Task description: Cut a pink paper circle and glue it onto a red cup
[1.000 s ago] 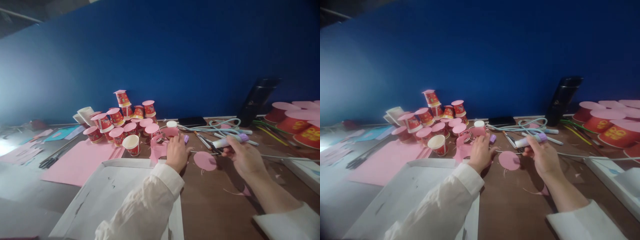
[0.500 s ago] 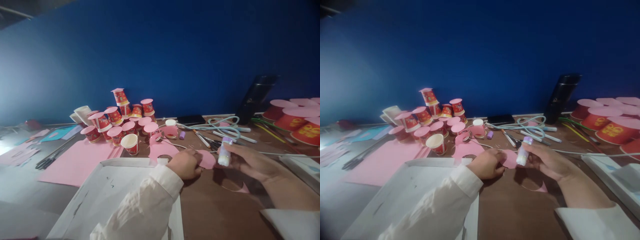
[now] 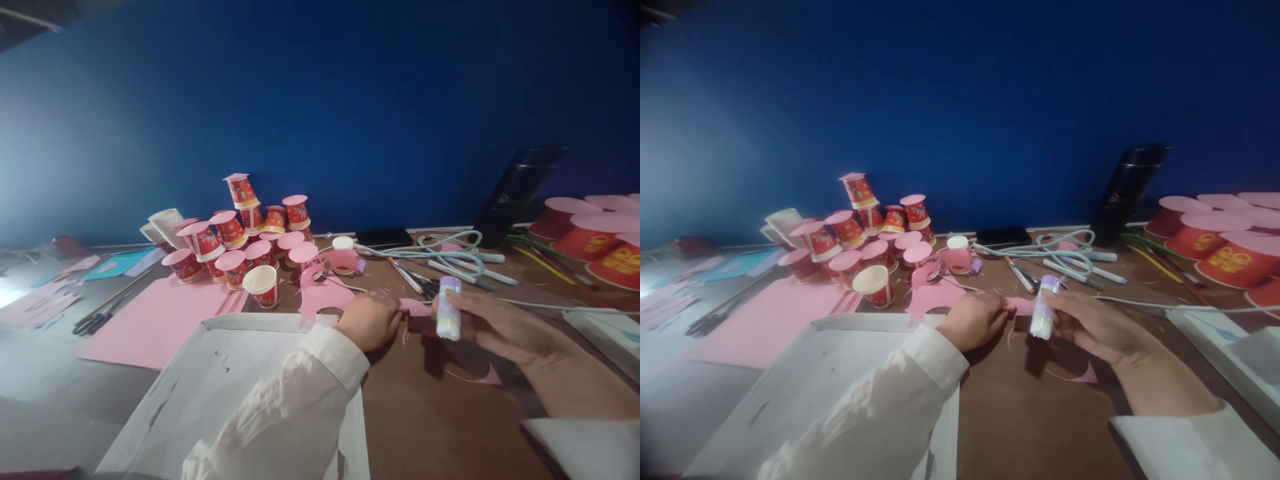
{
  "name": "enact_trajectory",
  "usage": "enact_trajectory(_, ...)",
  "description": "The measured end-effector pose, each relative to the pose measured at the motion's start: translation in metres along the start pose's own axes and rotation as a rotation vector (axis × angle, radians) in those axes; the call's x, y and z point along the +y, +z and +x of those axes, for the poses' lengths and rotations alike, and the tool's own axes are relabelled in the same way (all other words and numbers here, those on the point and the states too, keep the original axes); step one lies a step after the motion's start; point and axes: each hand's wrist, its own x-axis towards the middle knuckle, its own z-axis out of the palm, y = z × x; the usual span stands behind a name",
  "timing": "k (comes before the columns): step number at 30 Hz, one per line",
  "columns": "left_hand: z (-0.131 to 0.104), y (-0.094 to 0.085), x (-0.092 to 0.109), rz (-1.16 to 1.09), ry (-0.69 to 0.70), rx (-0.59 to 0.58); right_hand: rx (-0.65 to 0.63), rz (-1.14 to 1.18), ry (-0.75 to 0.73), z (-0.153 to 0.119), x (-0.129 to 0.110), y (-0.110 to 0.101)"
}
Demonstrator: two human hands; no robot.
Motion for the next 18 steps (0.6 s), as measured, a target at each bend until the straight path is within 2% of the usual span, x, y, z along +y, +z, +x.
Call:
enact_trajectory(3, -0.001, 0.005, -0.003, 0.02, 0.076, 0.004, 0.002, 0.118, 0.071, 0.003, 0.0, -0.001)
enact_trajectory(8, -0.003, 0.009, -0.004, -0.007, 0.184, -0.001, 0.066, 0.225, 0.08, 0.008, 0.007, -0.013)
enact_trajectory(15, -0.004, 0.005, 0.002, -0.105, 0.146, -0.05, 0.008, 0.287, 0.096, 0.008, 0.01, -0.014)
enact_trajectory(18, -0.002, 0.004, 0.006, -0.123, 0.099, -0.052, 0.045, 0.35, 0.1, 0.007, 0.006, -0.011)
